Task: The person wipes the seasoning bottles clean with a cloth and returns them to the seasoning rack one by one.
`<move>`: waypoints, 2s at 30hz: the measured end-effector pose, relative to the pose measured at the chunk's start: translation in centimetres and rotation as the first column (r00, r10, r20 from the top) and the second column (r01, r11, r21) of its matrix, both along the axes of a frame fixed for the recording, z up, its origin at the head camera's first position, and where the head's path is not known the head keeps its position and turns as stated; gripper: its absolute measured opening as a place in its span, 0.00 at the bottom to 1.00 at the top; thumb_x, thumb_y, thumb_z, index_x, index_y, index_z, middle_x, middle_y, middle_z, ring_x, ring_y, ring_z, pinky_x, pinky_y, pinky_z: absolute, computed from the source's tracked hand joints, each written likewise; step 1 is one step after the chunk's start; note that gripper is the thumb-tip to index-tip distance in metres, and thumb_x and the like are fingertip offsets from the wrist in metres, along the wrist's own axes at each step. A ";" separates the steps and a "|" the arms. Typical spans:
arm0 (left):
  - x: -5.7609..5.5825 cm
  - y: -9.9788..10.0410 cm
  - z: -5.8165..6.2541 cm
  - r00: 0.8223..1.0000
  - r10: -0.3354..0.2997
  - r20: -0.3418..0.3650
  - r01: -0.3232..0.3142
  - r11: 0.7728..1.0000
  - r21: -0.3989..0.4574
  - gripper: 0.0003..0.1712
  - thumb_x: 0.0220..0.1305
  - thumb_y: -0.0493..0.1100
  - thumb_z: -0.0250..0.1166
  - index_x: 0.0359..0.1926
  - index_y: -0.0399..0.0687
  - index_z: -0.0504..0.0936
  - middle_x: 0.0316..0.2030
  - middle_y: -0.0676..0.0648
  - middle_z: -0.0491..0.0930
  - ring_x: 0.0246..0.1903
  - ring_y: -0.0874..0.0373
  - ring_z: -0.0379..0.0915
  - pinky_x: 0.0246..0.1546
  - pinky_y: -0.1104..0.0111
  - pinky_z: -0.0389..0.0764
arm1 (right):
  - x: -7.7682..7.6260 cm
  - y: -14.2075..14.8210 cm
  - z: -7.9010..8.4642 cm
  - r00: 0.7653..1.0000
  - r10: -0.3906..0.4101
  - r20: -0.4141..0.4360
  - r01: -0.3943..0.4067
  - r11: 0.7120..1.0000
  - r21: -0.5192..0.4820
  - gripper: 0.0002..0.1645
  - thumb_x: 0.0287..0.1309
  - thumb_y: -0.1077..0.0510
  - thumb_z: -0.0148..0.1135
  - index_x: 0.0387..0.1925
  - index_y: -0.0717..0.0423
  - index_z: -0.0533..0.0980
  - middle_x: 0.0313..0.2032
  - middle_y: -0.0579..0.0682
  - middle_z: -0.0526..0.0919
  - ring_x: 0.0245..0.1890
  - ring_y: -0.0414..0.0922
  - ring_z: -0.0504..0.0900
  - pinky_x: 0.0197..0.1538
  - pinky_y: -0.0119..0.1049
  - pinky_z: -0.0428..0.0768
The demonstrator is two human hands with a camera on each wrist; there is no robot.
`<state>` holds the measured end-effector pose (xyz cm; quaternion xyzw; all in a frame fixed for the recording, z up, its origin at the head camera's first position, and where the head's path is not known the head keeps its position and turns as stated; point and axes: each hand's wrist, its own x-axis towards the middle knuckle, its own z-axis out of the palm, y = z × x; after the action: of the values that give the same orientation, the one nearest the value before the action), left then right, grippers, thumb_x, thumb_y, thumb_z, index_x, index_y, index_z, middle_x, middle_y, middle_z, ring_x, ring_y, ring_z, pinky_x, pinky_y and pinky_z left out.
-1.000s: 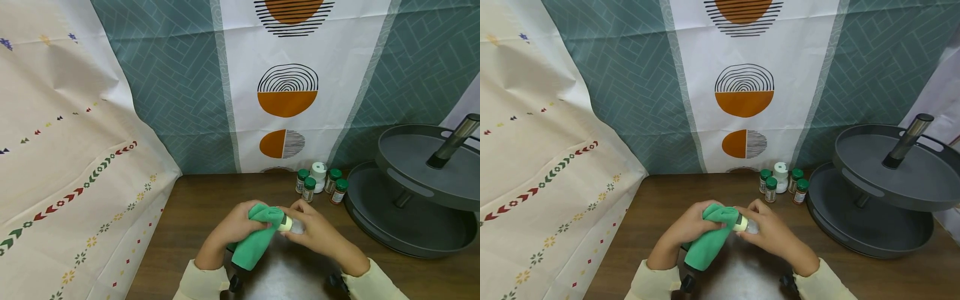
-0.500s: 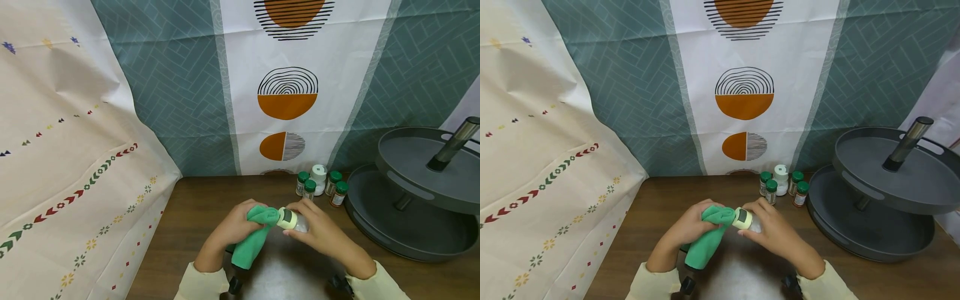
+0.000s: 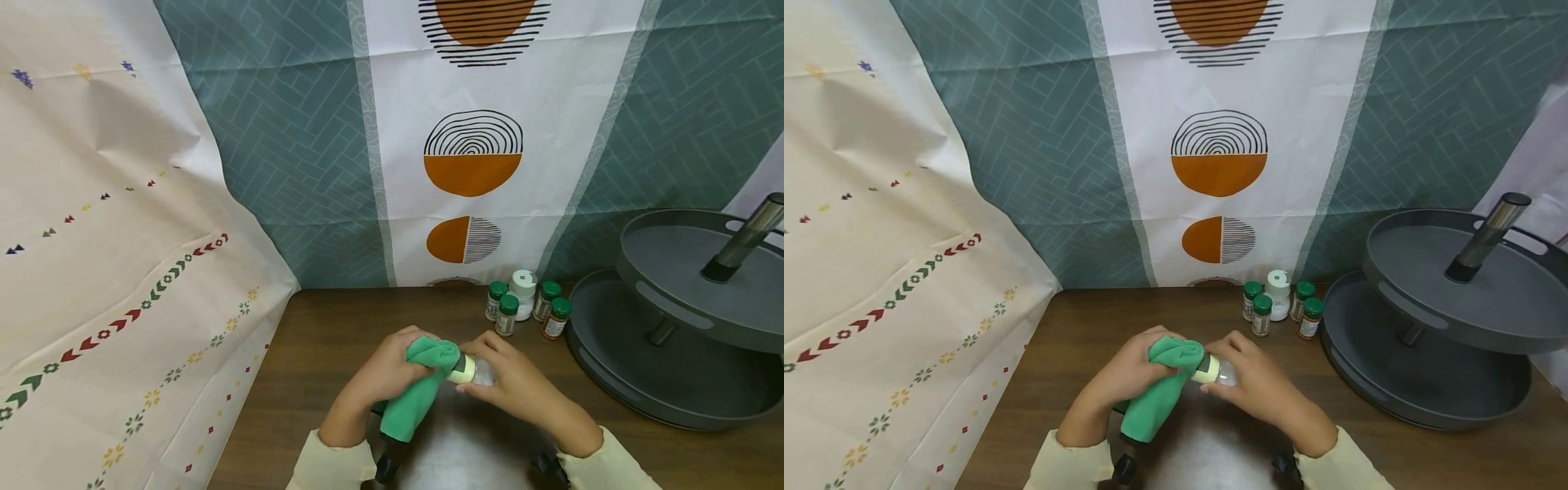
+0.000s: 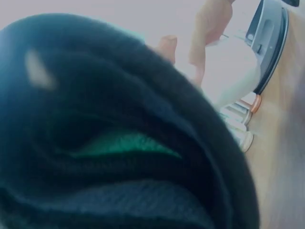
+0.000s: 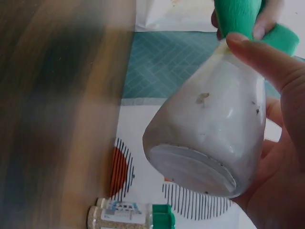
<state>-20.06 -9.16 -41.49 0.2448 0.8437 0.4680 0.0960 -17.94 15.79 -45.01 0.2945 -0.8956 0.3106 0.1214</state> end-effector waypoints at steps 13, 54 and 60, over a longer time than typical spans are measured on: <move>-0.2 -0.6 0.0 0.998 0.063 -0.017 -0.063 0.998 -0.014 0.15 0.62 0.38 0.70 0.49 0.59 0.86 0.44 0.55 0.79 0.38 0.60 0.75 0.39 0.67 0.80 | -0.1 0.2 1.3 0.998 -0.033 -0.045 0.030 0.997 -0.064 0.32 0.51 0.45 0.79 0.58 0.39 0.78 0.45 0.37 0.74 0.39 0.34 0.73 0.37 0.29 0.77; 2.2 3.4 0.0 0.904 0.232 -0.359 -0.125 0.947 0.296 0.29 0.54 0.31 0.74 0.56 0.58 0.80 0.54 0.54 0.76 0.54 0.58 0.76 0.56 0.62 0.80 | 0.2 -1.8 1.3 0.870 0.147 0.471 0.228 0.727 -0.648 0.21 0.79 0.53 0.44 0.63 0.62 0.65 0.40 0.48 0.82 0.33 0.39 0.85 0.34 0.39 0.86; 3.1 4.9 -0.5 0.881 0.080 -0.465 0.006 0.984 0.180 0.26 0.55 0.31 0.74 0.53 0.54 0.81 0.54 0.54 0.75 0.53 0.60 0.77 0.56 0.68 0.80 | -0.8 -1.1 2.1 0.782 0.171 0.599 0.432 0.544 -0.719 0.23 0.78 0.40 0.41 0.61 0.49 0.64 0.39 0.45 0.78 0.34 0.38 0.82 0.37 0.33 0.84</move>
<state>-16.99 -4.25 -42.01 0.3424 0.8015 0.4690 -0.1426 -18.76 14.66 -42.93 0.0130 -0.6489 0.7604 -0.0240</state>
